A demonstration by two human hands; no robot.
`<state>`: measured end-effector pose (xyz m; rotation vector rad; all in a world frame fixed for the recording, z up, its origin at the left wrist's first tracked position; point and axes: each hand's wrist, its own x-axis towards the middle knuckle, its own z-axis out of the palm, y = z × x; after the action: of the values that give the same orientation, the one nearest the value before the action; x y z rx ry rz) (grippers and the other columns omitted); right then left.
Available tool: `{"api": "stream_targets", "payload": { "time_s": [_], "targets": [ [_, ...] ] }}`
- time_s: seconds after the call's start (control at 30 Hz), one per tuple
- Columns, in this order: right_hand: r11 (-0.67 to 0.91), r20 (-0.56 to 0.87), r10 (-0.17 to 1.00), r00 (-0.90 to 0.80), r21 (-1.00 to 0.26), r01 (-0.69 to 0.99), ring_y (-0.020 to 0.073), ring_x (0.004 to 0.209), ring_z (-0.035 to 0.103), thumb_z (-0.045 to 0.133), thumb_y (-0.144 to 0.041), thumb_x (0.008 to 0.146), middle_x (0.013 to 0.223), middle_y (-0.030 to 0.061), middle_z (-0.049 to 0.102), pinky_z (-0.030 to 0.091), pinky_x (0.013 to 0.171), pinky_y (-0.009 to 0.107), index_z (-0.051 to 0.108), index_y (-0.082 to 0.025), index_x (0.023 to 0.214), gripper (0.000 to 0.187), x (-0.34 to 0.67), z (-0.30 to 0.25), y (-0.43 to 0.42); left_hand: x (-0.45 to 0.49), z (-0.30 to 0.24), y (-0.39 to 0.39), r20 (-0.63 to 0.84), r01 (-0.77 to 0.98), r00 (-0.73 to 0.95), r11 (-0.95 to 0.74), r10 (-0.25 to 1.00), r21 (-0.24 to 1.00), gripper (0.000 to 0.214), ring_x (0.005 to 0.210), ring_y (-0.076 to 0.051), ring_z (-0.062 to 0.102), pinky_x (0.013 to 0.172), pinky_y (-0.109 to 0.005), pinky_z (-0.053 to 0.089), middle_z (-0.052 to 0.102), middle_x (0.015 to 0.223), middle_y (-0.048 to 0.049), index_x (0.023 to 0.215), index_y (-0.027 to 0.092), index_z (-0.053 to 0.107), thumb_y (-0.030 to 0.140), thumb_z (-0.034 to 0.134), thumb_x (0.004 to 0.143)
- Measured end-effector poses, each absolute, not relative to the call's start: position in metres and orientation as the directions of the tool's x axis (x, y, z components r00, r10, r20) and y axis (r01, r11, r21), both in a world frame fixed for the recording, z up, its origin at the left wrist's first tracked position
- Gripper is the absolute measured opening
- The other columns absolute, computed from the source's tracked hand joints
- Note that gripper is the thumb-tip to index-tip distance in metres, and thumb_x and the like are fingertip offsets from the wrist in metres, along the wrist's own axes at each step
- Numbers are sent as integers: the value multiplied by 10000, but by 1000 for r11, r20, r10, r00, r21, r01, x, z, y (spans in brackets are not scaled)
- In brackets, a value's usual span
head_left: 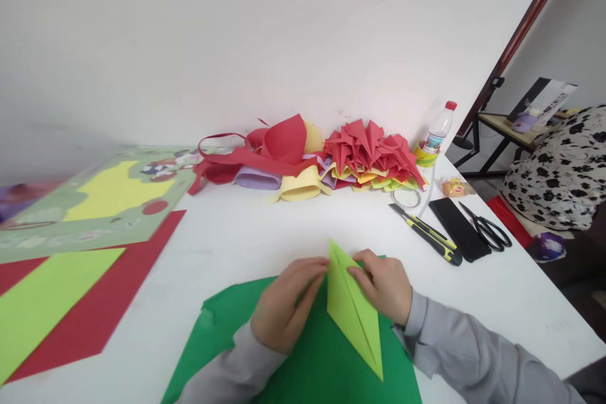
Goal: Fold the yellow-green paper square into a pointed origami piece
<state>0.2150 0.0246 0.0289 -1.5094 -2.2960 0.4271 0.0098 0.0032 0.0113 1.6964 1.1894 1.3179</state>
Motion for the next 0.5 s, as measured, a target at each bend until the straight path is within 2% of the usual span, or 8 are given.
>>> {"api": "stream_targets", "payload": {
  "time_s": [0.03,0.1,0.17,0.2,0.3,0.37,0.43,0.5],
  "targets": [
    [403,148,915,-376,-397,824,177,606,640,500,-369,984,604,-26,637,351,572,251,622,-213,1062,213,216,28,27,10,7,2,428,295,151,-454,891,841,214,1120,-231,636,1024,-388,495,723,1138,-78,1006,217,720,297,532,944],
    [454,190,891,-413,-339,824,179,659,654,543,-380,968,673,-6,675,396,599,253,636,-212,1012,197,218,27,32,11,-1,1,597,497,453,-743,663,448,328,1268,-237,553,1088,-423,446,664,1282,-116,1229,171,624,134,412,982],
    [519,254,852,-457,-296,802,201,771,664,596,-370,940,792,34,703,456,668,273,644,-200,996,186,220,27,37,14,-8,1,566,610,595,-779,571,143,357,1302,-268,522,1094,-454,439,626,1330,-157,1303,92,553,141,376,998],
    [552,287,829,-481,-278,786,215,825,660,617,-352,927,848,58,704,481,705,292,647,-190,1005,182,220,27,38,15,-10,2,540,651,620,-757,570,52,362,1299,-281,524,1086,-459,445,621,1333,-167,1301,63,547,172,365,1008],
    [651,329,752,-571,-232,723,242,951,641,607,-275,929,1028,120,691,520,809,356,642,-159,1093,204,221,29,38,17,-14,2,494,720,626,-690,603,-70,423,1290,-287,530,1073,-456,439,606,1355,-161,1279,47,563,237,275,1035],
    [718,295,693,-658,-203,665,265,1126,597,570,-301,954,1231,150,647,488,954,425,586,-139,1241,330,222,31,34,19,-15,0,482,739,622,-665,617,-102,454,1305,-281,513,1088,-461,397,590,1377,-155,1308,55,546,261,244,1039],
    [767,228,642,-732,-172,618,300,1344,442,529,-414,972,1452,159,500,338,1121,532,429,-121,1423,547,223,32,27,20,-16,-2,480,758,605,-644,635,-105,513,1328,-293,484,1111,-486,336,572,1394,-167,1351,49,505,357,238,1040],
    [771,154,637,-756,-156,618,309,1439,308,467,-499,982,1549,151,368,185,1180,604,295,-121,1507,669,225,33,21,20,-16,-5,483,777,581,-623,654,-91,609,1360,-318,438,1133,-505,275,536,1421,-198,1377,26,469,467,245,1020]
  ]
}}
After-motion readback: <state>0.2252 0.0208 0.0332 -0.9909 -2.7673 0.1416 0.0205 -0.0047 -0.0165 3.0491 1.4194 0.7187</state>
